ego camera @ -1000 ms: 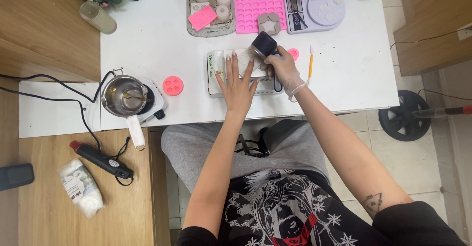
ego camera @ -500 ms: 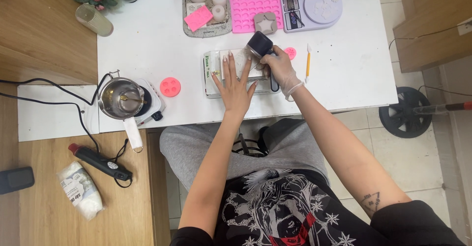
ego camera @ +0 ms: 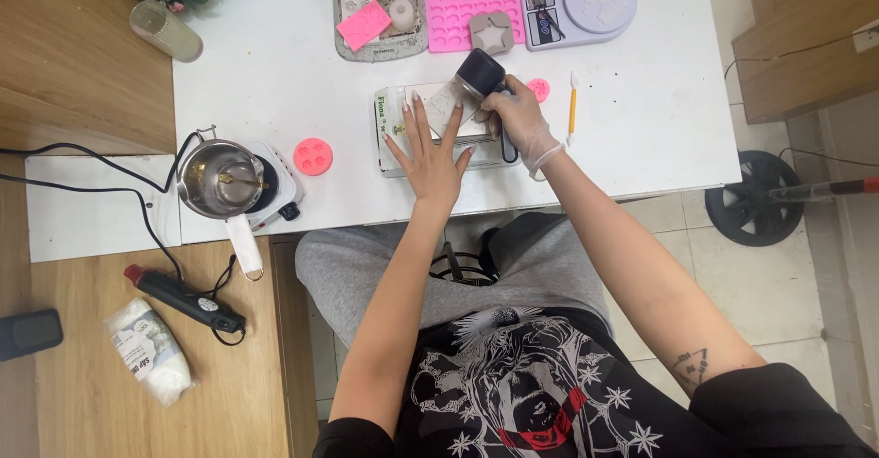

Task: Using a heat gun to melt or soften wax on a scale for preparation.

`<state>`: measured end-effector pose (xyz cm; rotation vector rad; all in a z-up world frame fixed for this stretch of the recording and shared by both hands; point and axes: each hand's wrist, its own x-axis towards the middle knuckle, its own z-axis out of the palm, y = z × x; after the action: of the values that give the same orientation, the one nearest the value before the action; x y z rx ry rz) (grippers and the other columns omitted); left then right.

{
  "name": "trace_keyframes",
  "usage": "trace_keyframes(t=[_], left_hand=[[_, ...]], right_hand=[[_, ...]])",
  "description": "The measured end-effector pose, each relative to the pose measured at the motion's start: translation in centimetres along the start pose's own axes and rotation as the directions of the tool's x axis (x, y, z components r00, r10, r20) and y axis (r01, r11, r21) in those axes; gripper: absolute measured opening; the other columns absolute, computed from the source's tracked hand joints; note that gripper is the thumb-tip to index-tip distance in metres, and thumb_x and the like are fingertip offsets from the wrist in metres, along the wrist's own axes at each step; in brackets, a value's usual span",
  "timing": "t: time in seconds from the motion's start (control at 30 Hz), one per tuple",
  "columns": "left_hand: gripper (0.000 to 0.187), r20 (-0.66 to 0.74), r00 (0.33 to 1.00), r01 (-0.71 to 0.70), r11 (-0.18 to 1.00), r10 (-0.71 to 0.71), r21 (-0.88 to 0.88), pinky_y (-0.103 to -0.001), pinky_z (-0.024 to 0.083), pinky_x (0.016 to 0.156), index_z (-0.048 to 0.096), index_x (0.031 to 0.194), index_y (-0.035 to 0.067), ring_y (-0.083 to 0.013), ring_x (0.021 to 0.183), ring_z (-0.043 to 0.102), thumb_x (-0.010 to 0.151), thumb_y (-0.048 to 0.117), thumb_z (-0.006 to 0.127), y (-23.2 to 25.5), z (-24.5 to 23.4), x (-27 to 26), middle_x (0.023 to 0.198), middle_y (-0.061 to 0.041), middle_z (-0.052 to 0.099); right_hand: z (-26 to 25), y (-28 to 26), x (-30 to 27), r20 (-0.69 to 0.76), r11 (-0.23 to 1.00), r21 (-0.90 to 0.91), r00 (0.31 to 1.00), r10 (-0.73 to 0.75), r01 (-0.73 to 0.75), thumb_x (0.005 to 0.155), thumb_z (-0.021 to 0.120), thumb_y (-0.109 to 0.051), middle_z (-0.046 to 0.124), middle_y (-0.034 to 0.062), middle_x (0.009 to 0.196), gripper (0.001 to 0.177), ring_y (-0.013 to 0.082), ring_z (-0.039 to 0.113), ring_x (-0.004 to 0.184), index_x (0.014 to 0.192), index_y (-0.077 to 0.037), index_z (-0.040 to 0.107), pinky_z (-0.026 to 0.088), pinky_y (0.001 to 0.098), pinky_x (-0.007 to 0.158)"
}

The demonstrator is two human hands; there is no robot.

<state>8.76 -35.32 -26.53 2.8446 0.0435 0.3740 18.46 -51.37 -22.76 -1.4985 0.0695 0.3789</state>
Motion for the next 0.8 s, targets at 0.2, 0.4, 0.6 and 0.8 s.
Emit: trace_keyframes(t=[0.2,0.4,0.6,0.8], left_hand=[[0.091,0.017,0.999,0.038,0.999,-0.038,-0.03,-0.079,-0.002,0.115,0.031,0.16,0.037,-0.0394,0.157,0.002,0.083,0.059,0.074,-0.1,-0.4,0.1,0.17,-0.018,0.006],[0.086,-0.05,0.998,0.02,0.996,-0.024,-0.085,-0.077,0.0,0.116,0.03,0.161,0.032,-0.039,0.157,0.006,0.09,0.056,0.072,0.2,-3.3,0.5,0.169,-0.02,0.009],[0.036,-0.224,0.97,0.015,0.937,-0.099,-0.348,-0.053,0.03,0.115,0.059,0.135,0.011,-0.025,0.129,0.055,0.103,0.025,0.067,0.5,-5.3,0.6,0.13,-0.006,0.064],[0.014,-0.292,0.952,-0.038,0.908,-0.095,-0.417,-0.037,0.046,0.088,0.072,0.087,0.008,-0.0212,0.089,0.067,0.097,0.018,0.073,0.4,-7.2,0.5,0.088,-0.002,0.072]], right_hand=[[0.1,-0.2,-0.2,-0.003,1.0,-0.006,1.0,0.009,-0.009,0.085,0.063,-0.009,0.07,0.0125,0.077,0.025,0.0144,0.059,0.053,0.107,0.0,0.056,0.05,0.0298,0.048],[0.1,-0.2,-0.2,-0.001,1.0,-0.018,1.0,0.003,-0.003,0.085,0.062,-0.009,0.071,0.012,0.078,0.025,0.0132,0.058,0.053,0.108,0.0,0.057,0.05,0.0288,0.049],[0.2,-0.6,-0.5,-0.008,1.0,-0.021,1.0,0.014,-0.014,0.086,0.06,-0.009,0.07,0.0112,0.076,0.022,0.0131,0.059,0.053,0.106,-0.001,0.056,0.05,0.0286,0.048],[0.1,-0.4,-0.4,0.004,0.999,-0.034,1.0,-0.005,0.005,0.087,0.06,-0.009,0.071,0.0111,0.077,0.02,0.0123,0.059,0.055,0.105,-0.001,0.057,0.05,0.0279,0.049]])
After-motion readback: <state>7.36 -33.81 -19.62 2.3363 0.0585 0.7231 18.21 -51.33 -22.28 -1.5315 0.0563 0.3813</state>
